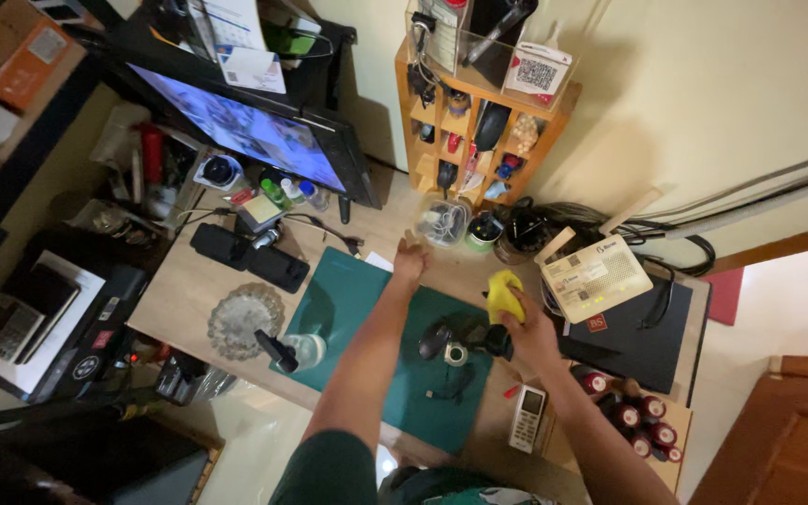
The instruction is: The person organizes a cluttered desk by moving items, wiping surfaces with a cloth, and placing objects into containers. They handle a computer mouse, a small box, and a plastic container, then wipe the desk and a chair.
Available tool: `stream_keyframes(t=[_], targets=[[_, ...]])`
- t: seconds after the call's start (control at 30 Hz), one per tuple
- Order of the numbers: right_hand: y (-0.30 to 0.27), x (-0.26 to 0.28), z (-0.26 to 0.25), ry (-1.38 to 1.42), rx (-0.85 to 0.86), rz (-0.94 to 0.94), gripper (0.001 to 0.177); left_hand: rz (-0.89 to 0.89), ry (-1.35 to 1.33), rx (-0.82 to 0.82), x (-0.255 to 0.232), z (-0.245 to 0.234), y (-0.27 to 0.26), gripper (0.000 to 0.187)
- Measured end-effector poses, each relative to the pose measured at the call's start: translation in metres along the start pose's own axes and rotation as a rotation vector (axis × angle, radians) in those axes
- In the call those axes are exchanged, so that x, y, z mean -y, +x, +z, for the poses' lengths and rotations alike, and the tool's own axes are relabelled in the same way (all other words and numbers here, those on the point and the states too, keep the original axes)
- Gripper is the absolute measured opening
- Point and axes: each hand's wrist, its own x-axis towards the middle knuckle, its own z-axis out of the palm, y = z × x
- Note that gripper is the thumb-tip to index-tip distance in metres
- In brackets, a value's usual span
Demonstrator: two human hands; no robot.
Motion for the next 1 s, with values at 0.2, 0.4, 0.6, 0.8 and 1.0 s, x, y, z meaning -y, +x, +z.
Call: stream_keyframes(t=[0.2, 0.4, 0.6, 0.8, 1.0], targets=[[-0.006, -0.011, -0.021, 0.401, -0.070, 0.070, 0.036, 0.263, 0.174, 0.023, 0.011, -0.066, -0.108, 0.041], [-0.056, 0.031, -0.046, 0.274, 0.085, 0.206, 0.033, 0.539, 0.954, -0.257, 0.031, -0.141, -0.257, 0.029], [-0.142, 0.027, 0.000, -0.349, 0.477, 0.056, 0.046, 0.535, 1.280, -0.257, 0.027, -0.164, -0.336, 0.071], [-0.195, -0.015, 0.056, -0.602, 0.560, -0.096, 0.035, 0.400, 1.671, -0.179, 0.024, -0.171, -0.295, 0.102], [-0.206, -0.033, 0.066, -0.501, 0.401, 0.017, 0.035, 0.409, 1.977, -0.103, 0.020, -0.193, -0.242, 0.097]])
